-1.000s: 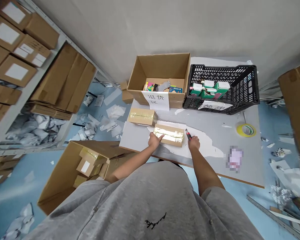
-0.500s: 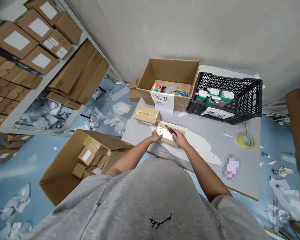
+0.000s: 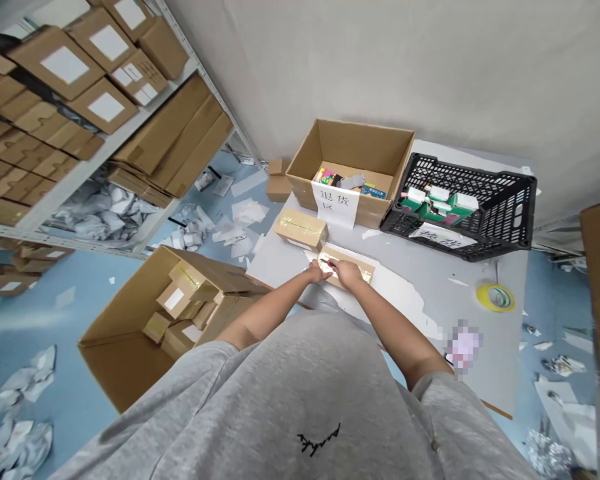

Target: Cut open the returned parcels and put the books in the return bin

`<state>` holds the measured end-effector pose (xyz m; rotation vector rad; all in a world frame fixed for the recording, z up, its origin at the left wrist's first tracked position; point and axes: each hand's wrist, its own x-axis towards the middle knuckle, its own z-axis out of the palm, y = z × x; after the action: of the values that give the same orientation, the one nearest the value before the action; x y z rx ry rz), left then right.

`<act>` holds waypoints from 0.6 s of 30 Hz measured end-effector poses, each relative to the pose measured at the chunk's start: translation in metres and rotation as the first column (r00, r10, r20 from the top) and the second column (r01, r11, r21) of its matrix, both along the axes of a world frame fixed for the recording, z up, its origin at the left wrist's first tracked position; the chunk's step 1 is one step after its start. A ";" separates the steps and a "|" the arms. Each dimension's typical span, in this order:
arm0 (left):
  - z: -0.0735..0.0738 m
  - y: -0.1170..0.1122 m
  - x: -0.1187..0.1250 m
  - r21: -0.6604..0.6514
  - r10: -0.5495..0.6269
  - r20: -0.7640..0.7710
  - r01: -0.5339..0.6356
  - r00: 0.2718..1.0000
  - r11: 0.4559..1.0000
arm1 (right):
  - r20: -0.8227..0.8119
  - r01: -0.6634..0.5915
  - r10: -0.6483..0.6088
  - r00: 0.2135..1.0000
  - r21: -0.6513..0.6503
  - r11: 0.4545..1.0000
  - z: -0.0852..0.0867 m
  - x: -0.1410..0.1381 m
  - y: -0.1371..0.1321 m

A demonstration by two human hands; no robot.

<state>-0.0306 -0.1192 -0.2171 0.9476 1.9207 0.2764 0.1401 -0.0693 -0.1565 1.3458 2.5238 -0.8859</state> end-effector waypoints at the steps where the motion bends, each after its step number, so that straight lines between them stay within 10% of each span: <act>1: 0.000 0.000 0.000 -0.038 0.002 -0.017 -0.003 1.000 0.999 | 0.016 0.009 -0.010 1.000 0.005 1.000 0.000 -0.001 -0.002; 18: 0.004 0.001 0.006 -0.111 -0.036 -0.093 0.026 0.995 0.993 | 0.126 0.019 -0.029 0.992 0.079 0.997 -0.007 0.002 -0.014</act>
<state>-0.0246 -0.1181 -0.2128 0.9308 1.9841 0.1080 0.1424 -0.0831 -0.1631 1.4097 2.4734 -0.6896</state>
